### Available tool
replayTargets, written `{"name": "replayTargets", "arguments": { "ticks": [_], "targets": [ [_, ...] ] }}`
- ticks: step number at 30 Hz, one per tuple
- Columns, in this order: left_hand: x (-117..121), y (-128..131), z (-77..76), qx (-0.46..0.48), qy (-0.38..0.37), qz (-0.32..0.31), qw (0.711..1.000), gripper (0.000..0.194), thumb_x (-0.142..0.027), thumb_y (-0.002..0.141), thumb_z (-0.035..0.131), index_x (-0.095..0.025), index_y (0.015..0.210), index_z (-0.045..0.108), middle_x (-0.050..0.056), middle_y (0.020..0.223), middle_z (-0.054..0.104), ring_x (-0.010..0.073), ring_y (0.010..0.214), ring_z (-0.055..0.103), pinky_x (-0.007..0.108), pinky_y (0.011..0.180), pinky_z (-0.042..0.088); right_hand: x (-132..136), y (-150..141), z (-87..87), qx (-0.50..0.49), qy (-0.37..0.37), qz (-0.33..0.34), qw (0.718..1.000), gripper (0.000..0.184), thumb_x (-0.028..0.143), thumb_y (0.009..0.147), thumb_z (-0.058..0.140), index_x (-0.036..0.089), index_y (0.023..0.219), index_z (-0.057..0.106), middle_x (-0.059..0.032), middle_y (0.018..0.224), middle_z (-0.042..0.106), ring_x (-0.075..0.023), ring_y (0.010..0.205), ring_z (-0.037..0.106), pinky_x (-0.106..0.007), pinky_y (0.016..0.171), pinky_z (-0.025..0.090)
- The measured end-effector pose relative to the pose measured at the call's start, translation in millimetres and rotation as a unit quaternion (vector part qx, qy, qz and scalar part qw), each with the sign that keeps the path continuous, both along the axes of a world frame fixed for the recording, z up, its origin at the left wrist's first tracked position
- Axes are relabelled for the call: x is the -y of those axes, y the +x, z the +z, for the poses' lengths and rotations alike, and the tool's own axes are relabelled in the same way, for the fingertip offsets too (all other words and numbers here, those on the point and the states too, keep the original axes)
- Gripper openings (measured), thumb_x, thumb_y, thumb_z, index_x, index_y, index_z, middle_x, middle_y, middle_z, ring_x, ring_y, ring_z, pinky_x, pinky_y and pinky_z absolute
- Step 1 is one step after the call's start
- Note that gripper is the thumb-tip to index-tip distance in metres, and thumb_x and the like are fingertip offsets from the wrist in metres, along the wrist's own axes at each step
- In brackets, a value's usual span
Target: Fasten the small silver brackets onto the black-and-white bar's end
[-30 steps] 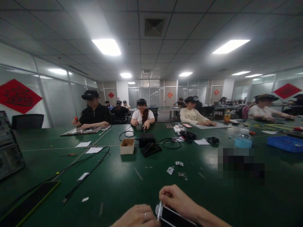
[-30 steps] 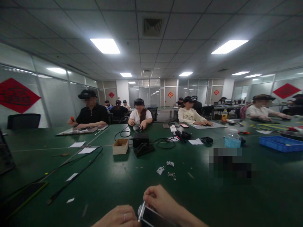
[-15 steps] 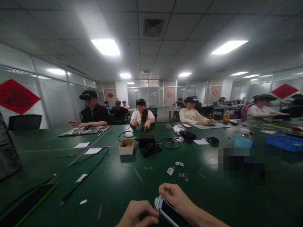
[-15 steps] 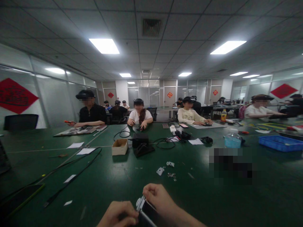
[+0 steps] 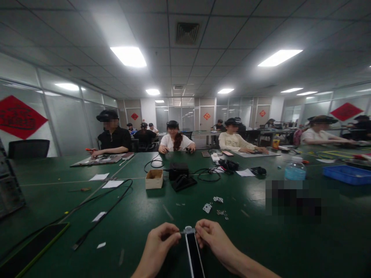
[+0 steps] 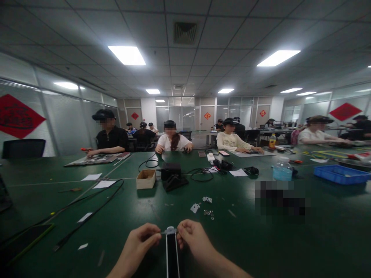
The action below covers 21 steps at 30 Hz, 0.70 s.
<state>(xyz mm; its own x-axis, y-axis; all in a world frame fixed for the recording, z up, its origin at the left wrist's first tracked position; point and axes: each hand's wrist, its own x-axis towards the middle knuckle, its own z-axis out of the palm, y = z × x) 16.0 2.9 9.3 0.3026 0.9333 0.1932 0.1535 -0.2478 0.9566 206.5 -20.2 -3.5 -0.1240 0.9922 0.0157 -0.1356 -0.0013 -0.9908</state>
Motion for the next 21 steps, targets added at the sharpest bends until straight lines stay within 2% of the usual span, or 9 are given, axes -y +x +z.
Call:
{"name": "replayTargets", "arguments": {
  "ticks": [6, 12, 17, 21],
  "targets": [
    [-5.7, -1.8, -5.3, -0.036, -0.023, -0.03, 0.999, 0.026, -0.036, 0.07, 0.066, -0.012, 0.078, 0.068, 0.005, 0.069, 0.068, 0.0192, 0.066, 0.061, 0.027, 0.061, 0.046, -0.5, 0.4, -3.5, 0.038, -0.001, 0.021, 0.999, 0.059, 0.066, 0.056, 0.07, 0.013, 0.077, 0.054, -0.0008, 0.065, 0.059, -0.01, 0.056, 0.052, -0.025, 0.058, 0.041],
    [-7.5, -1.5, -9.6, -0.085, -0.005, -0.053, 0.995, 0.027, -0.036, 0.075, 0.062, -0.01, 0.081, 0.068, 0.006, 0.07, 0.07, 0.0192, 0.066, 0.063, 0.027, 0.061, 0.047, -6.6, 4.8, -10.6, 0.058, 0.028, 0.031, 0.997, 0.055, 0.065, 0.062, 0.067, 0.015, 0.079, 0.052, 0.0002, 0.064, 0.058, -0.0104, 0.054, 0.053, -0.026, 0.056, 0.043],
    [-0.8, -0.8, -2.1, -0.116, 0.03, -0.073, 0.99, 0.022, -0.032, 0.074, 0.064, -0.014, 0.086, 0.067, 0.005, 0.084, 0.073, 0.0202, 0.078, 0.067, 0.028, 0.073, 0.05, -0.8, 13.2, -4.0, 0.138, 0.05, 0.045, 0.988, 0.033, 0.044, 0.074, 0.065, 0.014, 0.082, 0.053, 0.0001, 0.068, 0.059, -0.0111, 0.059, 0.055, -0.026, 0.057, 0.044],
    [1.6, -0.7, 1.2, -0.188, 0.075, -0.072, 0.977, 0.02, -0.032, 0.078, 0.059, -0.017, 0.089, 0.068, 0.003, 0.085, 0.072, 0.019, 0.078, 0.067, 0.028, 0.073, 0.05, 4.3, 19.3, 4.1, 0.269, 0.098, 0.051, 0.957, 0.017, 0.028, 0.081, 0.059, 0.015, 0.091, 0.059, -0.0035, 0.081, 0.065, -0.0139, 0.072, 0.06, -0.026, 0.064, 0.047]
  ]
}}
